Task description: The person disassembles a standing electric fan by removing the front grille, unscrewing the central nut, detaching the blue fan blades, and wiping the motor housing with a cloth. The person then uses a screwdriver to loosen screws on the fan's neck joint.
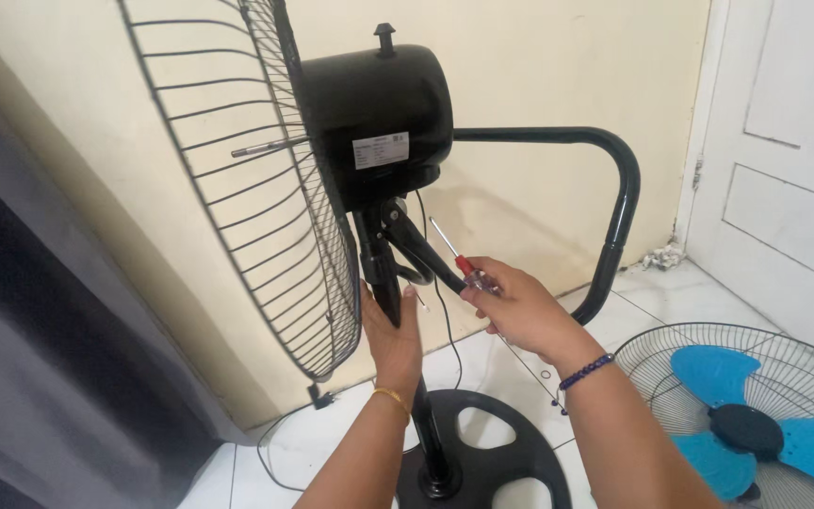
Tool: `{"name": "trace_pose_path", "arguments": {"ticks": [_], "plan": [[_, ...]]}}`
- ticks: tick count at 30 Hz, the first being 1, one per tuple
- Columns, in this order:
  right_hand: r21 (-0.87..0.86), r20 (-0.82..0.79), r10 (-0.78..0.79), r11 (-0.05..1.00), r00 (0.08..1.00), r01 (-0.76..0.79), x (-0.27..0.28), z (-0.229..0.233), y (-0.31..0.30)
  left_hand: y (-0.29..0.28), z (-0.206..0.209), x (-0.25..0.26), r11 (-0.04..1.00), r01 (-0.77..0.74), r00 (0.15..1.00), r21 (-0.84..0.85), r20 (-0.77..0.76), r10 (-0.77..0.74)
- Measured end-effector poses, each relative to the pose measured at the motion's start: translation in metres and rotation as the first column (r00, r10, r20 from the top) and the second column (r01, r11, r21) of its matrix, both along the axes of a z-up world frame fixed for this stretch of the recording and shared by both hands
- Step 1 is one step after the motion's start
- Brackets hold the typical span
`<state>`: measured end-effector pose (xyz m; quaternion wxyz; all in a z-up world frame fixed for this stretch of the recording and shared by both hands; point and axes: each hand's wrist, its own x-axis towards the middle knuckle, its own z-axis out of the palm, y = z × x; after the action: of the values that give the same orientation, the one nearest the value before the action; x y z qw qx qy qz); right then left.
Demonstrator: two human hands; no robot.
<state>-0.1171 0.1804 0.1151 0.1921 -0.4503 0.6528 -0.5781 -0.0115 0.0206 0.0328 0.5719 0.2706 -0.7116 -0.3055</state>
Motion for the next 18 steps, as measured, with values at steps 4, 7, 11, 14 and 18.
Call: {"name": "trace_pose_path", "arguments": {"ticks": [4,7,11,14,18], "plan": [[-0.005,-0.053,-0.066,0.998,0.996,0.065,0.008,0.004,0.001,0.015,0.036,-0.013,0.967,-0.020,1.000,0.253,0.017,0.016],[-0.030,-0.088,-0.101,0.995,0.991,0.099,0.012,0.015,0.004,0.016,0.062,-0.019,0.929,0.034,0.999,0.369,-0.007,-0.034],[0.025,-0.075,-0.095,0.995,0.993,0.097,0.017,0.024,0.002,0.006,0.070,-0.014,0.970,0.000,1.000,0.242,0.020,-0.005],[0.000,-0.115,-0.126,0.992,0.985,0.127,0.015,0.030,0.000,-0.004,0.072,-0.016,0.912,0.194,0.974,0.361,-0.179,-0.136],[-0.166,-0.384,-0.222,0.972,0.896,0.169,0.009,0.038,-0.007,-0.006,0.078,-0.026,0.798,0.315,0.916,0.515,-0.385,-0.113]]}}
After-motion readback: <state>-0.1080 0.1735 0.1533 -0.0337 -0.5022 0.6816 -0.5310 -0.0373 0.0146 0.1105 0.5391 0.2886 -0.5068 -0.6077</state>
